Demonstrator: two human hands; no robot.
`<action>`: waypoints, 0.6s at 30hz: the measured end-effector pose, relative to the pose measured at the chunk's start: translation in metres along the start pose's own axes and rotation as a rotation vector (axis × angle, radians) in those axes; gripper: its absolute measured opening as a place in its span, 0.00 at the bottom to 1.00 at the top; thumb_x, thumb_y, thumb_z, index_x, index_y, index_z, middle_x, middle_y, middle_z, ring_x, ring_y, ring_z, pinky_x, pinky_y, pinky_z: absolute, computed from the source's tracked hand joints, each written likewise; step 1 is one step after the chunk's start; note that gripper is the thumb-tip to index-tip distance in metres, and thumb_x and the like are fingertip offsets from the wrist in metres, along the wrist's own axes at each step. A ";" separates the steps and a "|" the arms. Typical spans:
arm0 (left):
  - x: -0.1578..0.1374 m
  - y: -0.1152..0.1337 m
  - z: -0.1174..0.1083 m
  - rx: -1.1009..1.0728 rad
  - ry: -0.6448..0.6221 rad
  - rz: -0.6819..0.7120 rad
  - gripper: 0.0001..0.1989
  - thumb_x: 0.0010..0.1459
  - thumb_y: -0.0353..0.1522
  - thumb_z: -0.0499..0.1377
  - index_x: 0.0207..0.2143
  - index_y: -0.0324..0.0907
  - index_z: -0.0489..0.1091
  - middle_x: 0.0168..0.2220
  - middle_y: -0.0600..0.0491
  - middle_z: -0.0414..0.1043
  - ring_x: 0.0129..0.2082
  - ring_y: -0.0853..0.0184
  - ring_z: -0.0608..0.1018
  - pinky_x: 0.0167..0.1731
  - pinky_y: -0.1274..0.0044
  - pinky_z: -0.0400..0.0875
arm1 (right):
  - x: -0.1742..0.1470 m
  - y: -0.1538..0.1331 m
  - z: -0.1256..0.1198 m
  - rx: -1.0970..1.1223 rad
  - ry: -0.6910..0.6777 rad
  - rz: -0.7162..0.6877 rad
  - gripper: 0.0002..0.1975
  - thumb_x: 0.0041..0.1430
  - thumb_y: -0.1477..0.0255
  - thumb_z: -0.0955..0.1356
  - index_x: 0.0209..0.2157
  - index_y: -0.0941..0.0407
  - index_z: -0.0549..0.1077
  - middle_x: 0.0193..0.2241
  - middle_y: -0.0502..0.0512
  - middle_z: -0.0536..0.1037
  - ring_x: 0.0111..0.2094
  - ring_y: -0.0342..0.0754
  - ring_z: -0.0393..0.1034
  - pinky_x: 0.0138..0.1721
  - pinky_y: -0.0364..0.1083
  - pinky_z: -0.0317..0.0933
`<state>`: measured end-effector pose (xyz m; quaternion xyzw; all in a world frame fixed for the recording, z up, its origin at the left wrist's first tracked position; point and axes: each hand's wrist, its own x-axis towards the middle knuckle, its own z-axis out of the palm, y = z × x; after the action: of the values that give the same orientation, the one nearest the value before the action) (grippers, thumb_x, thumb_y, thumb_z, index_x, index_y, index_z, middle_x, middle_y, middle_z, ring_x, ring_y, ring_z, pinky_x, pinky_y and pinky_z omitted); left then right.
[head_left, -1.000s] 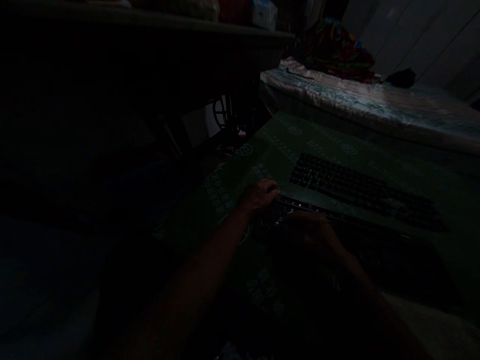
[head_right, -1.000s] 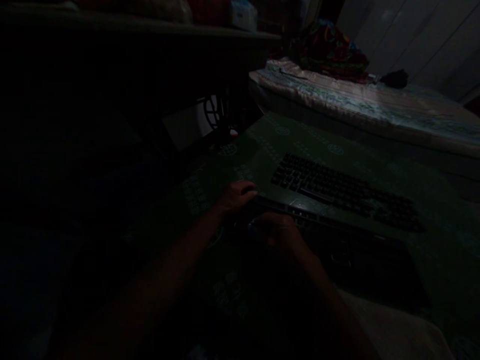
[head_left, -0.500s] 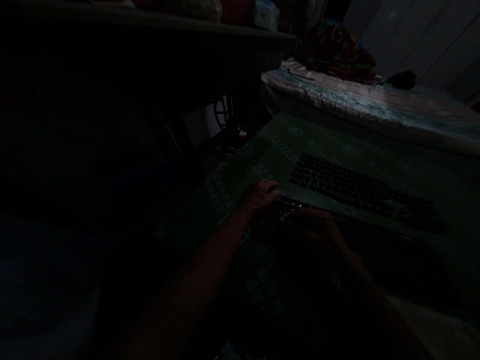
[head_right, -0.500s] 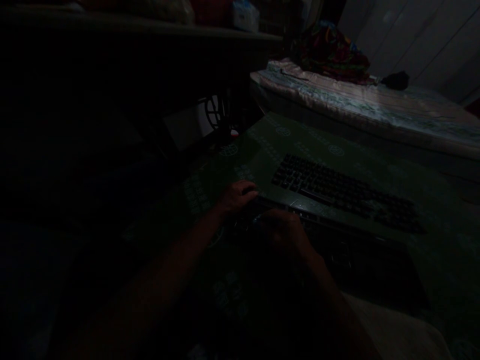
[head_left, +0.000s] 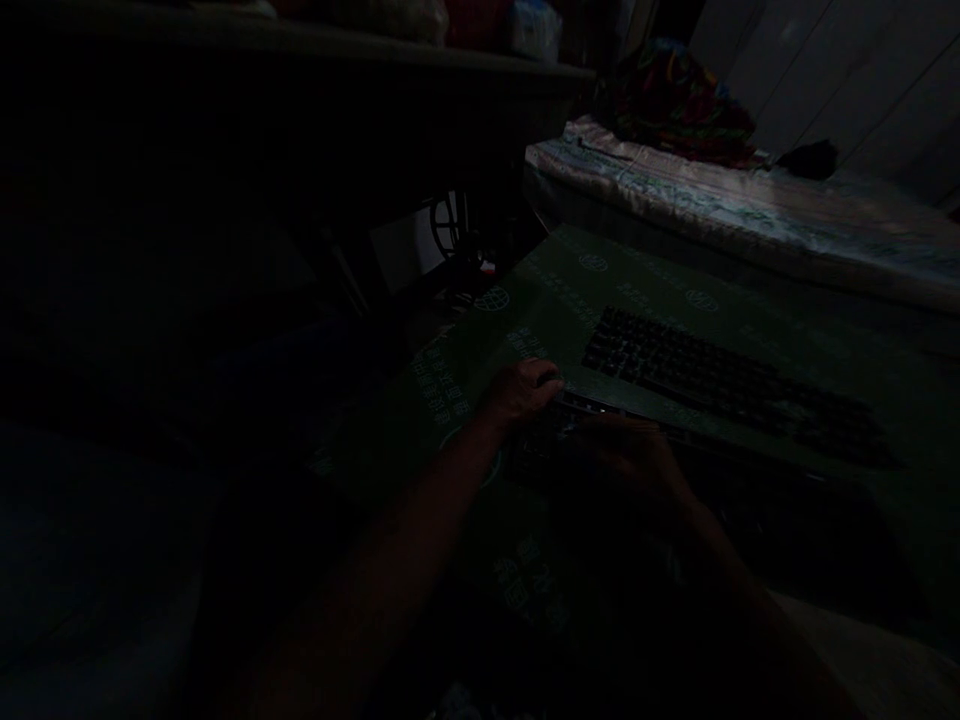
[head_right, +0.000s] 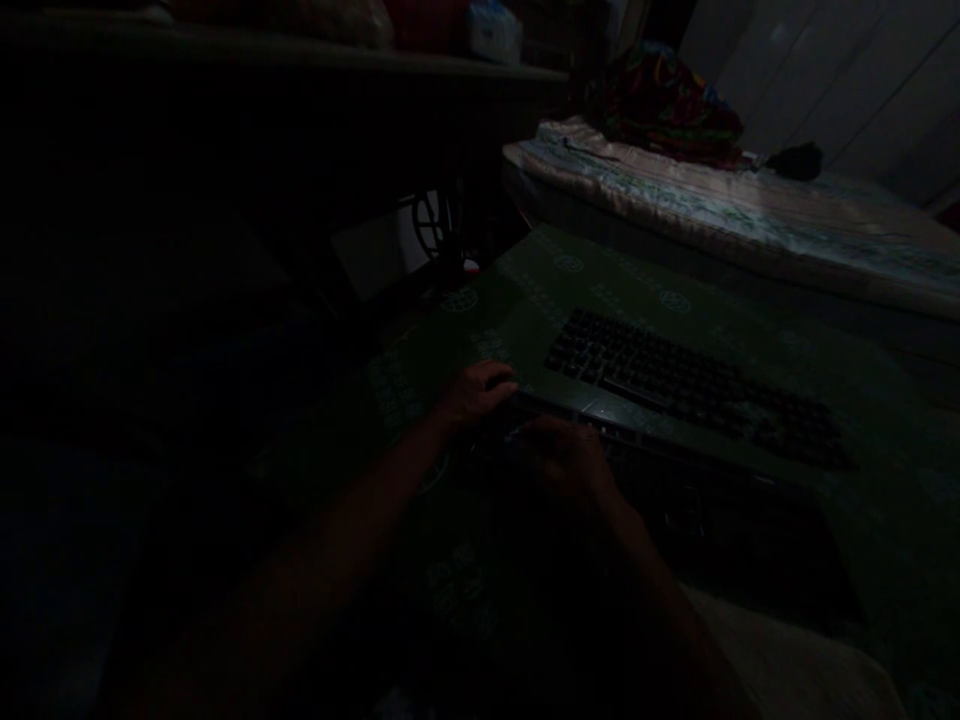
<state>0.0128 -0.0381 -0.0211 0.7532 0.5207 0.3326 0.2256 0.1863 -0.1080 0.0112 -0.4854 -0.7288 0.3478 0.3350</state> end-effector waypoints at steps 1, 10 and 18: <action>0.000 0.000 0.000 0.003 -0.002 0.006 0.10 0.54 0.36 0.55 0.35 0.42 0.73 0.37 0.52 0.74 0.37 0.66 0.75 0.39 0.75 0.68 | 0.000 -0.001 0.001 0.015 0.010 -0.012 0.07 0.49 0.72 0.66 0.28 0.57 0.77 0.27 0.55 0.80 0.28 0.50 0.74 0.31 0.45 0.66; 0.001 -0.003 0.002 -0.002 0.009 0.025 0.09 0.54 0.35 0.55 0.35 0.41 0.72 0.37 0.52 0.74 0.37 0.66 0.75 0.39 0.76 0.68 | 0.003 -0.001 0.002 -0.023 -0.003 0.047 0.08 0.48 0.73 0.66 0.28 0.57 0.77 0.28 0.56 0.81 0.30 0.51 0.75 0.33 0.47 0.67; 0.000 -0.002 0.002 -0.002 0.005 0.012 0.10 0.55 0.35 0.55 0.36 0.41 0.72 0.37 0.51 0.74 0.38 0.66 0.75 0.40 0.75 0.68 | 0.003 0.000 0.004 -0.032 -0.014 0.012 0.08 0.48 0.73 0.66 0.28 0.57 0.77 0.28 0.56 0.81 0.29 0.51 0.75 0.31 0.46 0.66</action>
<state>0.0128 -0.0375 -0.0238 0.7553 0.5166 0.3360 0.2231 0.1824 -0.1053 0.0097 -0.4927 -0.7335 0.3416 0.3202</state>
